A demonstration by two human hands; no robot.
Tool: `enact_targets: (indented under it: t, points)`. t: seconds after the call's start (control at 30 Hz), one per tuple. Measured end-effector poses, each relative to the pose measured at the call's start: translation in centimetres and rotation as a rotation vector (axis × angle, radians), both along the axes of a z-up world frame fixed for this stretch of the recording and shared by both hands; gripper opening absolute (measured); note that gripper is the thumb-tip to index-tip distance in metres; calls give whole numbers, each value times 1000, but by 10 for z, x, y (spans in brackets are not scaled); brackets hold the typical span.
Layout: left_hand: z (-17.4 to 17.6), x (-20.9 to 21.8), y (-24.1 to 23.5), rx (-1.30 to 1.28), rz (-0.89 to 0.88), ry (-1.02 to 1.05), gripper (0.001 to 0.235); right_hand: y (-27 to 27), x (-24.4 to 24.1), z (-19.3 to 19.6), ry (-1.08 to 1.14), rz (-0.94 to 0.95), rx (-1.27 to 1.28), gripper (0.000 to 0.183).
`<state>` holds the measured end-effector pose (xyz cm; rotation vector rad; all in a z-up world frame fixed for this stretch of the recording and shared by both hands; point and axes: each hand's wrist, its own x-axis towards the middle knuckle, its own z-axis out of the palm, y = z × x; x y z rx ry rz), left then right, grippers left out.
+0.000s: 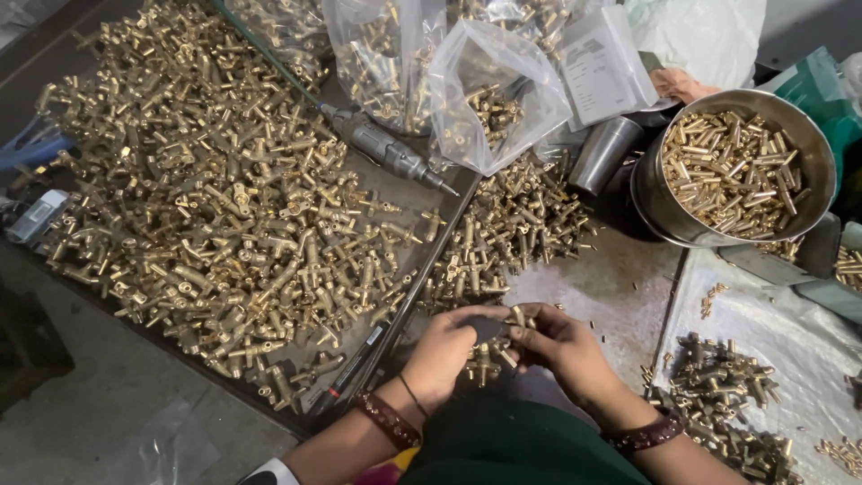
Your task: Sorting and inspecting small brass valve components at a workbench.
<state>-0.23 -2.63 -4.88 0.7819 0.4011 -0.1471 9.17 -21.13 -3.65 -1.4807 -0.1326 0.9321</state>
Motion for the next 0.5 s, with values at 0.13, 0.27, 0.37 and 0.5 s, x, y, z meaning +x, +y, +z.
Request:
enact_targets:
  t: [0.13, 0.27, 0.37, 0.5]
  points:
    - [22, 1, 2, -10, 68, 79, 28, -16, 10, -20, 104, -121, 152, 36]
    - [42, 7, 2, -68, 183, -58, 46, 11, 1, 29, 383, -198, 131, 66]
    - [26, 7, -14, -13, 57, -190, 41, 21, -5, 37, 502, -189, 134, 77]
    - [52, 4, -21, 607, -95, -762, 25, -10, 15, -47, 499, -407, 113, 48]
